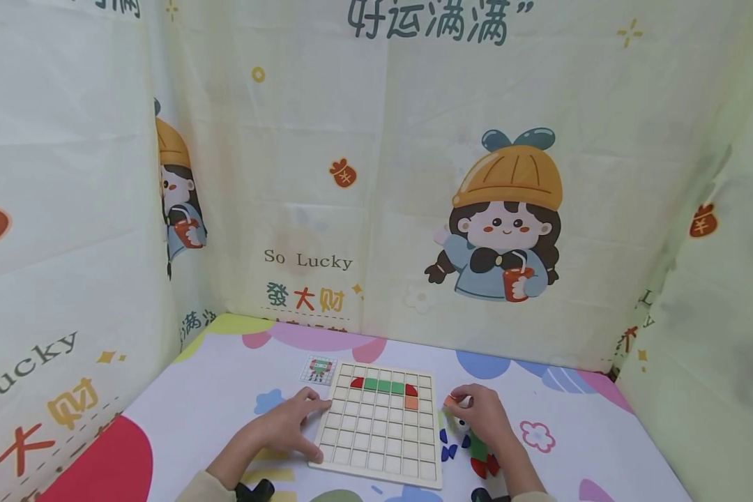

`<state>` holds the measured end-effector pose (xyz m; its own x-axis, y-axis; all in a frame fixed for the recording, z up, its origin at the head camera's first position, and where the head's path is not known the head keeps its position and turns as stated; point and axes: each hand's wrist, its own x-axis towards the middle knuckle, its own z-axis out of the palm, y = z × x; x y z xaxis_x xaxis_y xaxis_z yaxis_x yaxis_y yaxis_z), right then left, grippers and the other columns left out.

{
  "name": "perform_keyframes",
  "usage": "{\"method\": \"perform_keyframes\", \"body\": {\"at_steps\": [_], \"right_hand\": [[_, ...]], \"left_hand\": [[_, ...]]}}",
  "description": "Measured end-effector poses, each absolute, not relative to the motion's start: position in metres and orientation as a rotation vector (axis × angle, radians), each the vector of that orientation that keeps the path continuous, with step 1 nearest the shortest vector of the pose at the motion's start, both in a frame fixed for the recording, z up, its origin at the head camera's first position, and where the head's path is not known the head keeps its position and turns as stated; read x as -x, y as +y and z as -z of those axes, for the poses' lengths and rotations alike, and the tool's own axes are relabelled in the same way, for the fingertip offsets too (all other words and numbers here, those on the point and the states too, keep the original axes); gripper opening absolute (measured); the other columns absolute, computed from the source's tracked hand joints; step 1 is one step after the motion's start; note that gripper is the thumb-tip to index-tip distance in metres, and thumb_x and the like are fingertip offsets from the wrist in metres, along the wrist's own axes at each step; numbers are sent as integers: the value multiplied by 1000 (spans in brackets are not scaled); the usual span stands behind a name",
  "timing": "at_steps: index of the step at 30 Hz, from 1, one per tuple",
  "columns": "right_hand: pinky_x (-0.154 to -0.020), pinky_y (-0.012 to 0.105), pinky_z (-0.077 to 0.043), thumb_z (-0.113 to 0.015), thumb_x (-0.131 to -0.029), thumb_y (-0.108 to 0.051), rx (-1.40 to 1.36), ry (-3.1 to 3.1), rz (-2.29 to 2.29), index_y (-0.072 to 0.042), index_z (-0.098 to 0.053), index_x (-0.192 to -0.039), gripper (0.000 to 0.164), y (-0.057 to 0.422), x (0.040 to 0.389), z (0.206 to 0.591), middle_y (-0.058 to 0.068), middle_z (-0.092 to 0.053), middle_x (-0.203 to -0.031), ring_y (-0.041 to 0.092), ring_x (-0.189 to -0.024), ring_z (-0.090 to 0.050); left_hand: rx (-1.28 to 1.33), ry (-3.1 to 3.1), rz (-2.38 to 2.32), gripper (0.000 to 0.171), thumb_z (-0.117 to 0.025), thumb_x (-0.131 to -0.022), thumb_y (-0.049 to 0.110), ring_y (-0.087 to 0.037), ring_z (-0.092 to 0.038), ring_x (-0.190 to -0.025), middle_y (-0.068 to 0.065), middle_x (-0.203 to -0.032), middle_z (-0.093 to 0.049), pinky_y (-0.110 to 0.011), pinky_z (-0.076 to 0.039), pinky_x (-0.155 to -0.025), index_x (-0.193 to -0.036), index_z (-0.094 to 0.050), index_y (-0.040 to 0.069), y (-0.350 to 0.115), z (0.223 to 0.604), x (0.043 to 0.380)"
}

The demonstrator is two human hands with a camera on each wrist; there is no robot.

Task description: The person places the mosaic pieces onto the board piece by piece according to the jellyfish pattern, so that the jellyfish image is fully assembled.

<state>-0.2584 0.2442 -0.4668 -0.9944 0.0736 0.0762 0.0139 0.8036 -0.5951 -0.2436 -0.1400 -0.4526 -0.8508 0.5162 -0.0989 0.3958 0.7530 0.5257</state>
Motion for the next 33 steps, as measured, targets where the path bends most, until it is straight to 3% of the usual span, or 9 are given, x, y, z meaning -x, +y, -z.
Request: {"method": "perform_keyframes", "body": {"at_steps": [5, 14, 23, 33], "right_hand": [[-53, 24, -37, -80, -78, -19, 7, -2858, -996, -13, -73, -102, 27, 223, 265, 468, -3, -65, -84, 15, -69, -45], [-54, 24, -35, -80, -78, -18, -136, -2825, -1127, -19, -70, -84, 12, 189, 272, 470, -5, -62, -80, 13, -65, -44], [-60, 21, -44, -78, -81, -19, -432, -2793, -1133, -18, -72, -88, 10, 164, 276, 472, -5, -66, -85, 10, -69, -49], [-58, 21, -41, -79, -80, -20, -475, -2828, -1073, -19, -72, -84, 8, 137, 280, 475, -6, -66, -84, 9, -65, -47]], "left_hand": [[-732, 2711, -749, 91, -87, -64, 47, -15, -46, -97, 1, -117, -45, -31, -44, -85, -140, -51, 13, -141, 453, 244], [-729, 2714, -748, 91, -86, -64, 49, -14, -46, -97, 2, -117, -45, -31, -44, -85, -141, -51, 15, -141, 456, 246], [-706, 2715, -738, 92, -86, -63, 51, -14, -46, -98, 2, -118, -45, -33, -44, -88, -141, -51, 16, -141, 457, 246], [-680, 2716, -735, 92, -87, -62, 50, -15, -47, -99, 2, -118, -45, -34, -45, -88, -140, -52, 17, -141, 457, 246]]}}
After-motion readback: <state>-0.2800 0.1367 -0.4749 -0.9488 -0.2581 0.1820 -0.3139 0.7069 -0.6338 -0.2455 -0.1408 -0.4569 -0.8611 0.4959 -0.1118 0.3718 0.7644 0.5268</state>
